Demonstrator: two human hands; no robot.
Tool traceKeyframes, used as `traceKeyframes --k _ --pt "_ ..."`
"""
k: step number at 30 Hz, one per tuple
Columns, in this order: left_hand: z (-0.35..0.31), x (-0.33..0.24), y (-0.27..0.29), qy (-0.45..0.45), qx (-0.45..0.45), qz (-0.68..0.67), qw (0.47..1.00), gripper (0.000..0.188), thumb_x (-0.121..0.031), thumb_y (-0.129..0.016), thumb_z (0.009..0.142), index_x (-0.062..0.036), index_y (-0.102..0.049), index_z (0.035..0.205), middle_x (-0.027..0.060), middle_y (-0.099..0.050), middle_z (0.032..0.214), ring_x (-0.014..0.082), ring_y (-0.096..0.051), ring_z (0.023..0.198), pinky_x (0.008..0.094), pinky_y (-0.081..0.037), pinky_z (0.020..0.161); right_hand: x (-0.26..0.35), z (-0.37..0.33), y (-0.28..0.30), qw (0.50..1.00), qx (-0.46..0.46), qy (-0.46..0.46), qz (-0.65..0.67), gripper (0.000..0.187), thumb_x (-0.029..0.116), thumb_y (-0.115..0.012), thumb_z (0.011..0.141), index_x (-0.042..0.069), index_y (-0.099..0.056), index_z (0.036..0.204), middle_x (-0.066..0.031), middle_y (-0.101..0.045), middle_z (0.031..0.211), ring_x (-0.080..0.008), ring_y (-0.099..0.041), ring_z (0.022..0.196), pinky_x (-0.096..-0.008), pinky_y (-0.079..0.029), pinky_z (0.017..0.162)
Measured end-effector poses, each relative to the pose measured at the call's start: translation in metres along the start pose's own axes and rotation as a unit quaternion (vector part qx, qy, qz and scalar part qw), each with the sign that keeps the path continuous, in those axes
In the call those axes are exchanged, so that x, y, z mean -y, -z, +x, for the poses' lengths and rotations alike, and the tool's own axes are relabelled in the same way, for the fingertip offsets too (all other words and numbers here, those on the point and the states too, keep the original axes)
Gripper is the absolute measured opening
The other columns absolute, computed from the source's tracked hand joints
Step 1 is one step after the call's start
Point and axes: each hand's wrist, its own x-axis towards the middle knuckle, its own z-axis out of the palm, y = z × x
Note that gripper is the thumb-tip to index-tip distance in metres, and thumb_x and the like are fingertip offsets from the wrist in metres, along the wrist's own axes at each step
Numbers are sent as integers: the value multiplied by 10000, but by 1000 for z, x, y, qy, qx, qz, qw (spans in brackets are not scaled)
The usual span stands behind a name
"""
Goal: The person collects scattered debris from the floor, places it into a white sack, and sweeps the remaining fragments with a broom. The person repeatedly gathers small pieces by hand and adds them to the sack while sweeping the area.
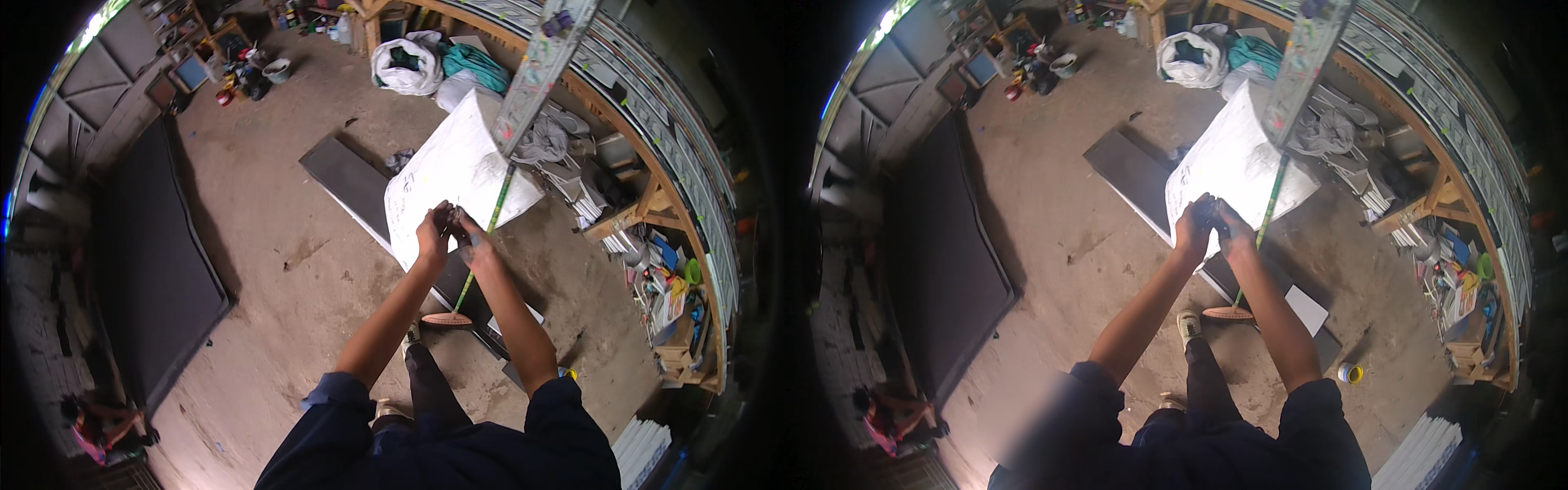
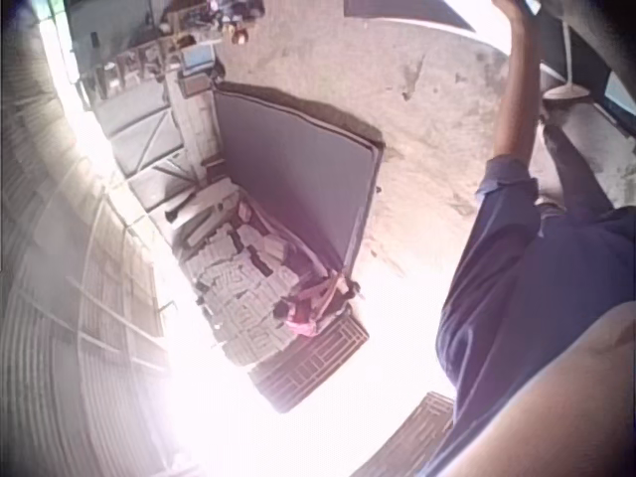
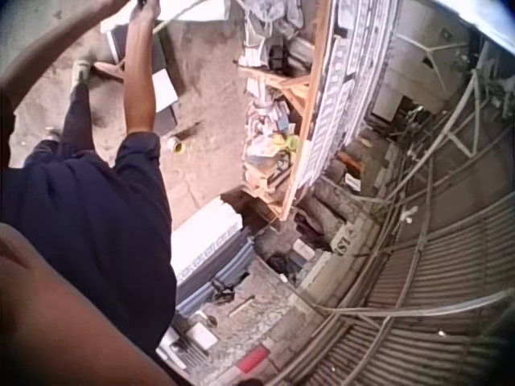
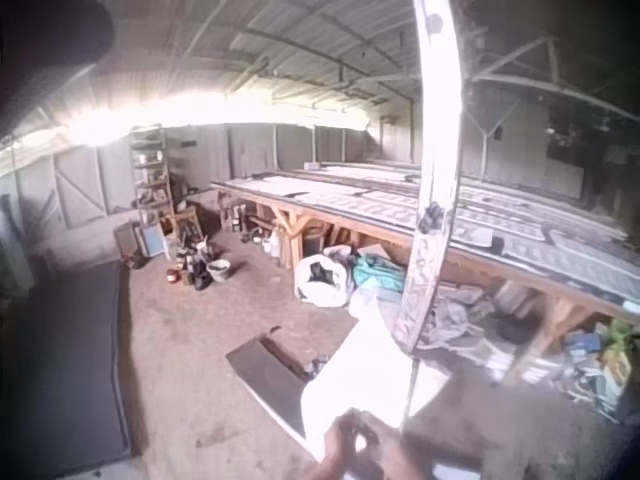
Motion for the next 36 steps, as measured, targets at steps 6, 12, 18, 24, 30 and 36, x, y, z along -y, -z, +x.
traceKeyframes --k 6,12,18,24,30,36 --pt "80 -1 -72 -16 -13 -20 1000 398 -231 -254 909 35 -492 1082 138 -539 1022 225 -508 934 325 -389 840 65 76 -13 998 -55 32 30 209 27 -531 806 -49 -535 1001 -98 -576 918 -161 -554 814 -245 -444 756" --pt "118 -35 -122 -13 6 2 1000 416 -224 -230 910 58 -437 1136 168 -488 1108 261 -485 989 351 -381 858 105 112 -55 995 -1 44 87 137 48 -506 823 -17 -540 939 -96 -572 872 -185 -551 805 -271 -447 713" --pt "145 -62 -150 -32 -11 34 999 429 -227 -223 912 61 -494 1076 164 -534 1066 275 -524 934 360 -409 837 122 147 -89 992 -40 48 111 131 69 -519 820 4 -548 929 -97 -580 807 -184 -558 685 -273 -459 652" --pt "195 -72 -182 -6 22 74 997 435 -232 -229 900 53 -520 1053 148 -548 1053 260 -525 945 347 -402 851 148 202 -104 974 -140 112 137 111 57 -540 803 12 -570 900 -91 -589 805 -188 -569 685 -285 -476 651" --pt "286 -75 -202 38 80 139 986 431 -231 -236 888 29 -543 1043 125 -569 1015 227 -537 922 320 -412 830 165 273 -104 959 -167 161 163 184 109 -584 779 30 -566 945 -93 -591 871 -230 -582 786 -350 -480 738" --pt "361 -47 -201 148 161 230 948 447 -240 -208 909 18 -551 1033 122 -576 977 196 -545 837 322 -430 760 182 328 -71 903 -308 220 205 194 81 -585 772 49 -565 962 -73 -593 889 -207 -570 838 -327 -461 759"
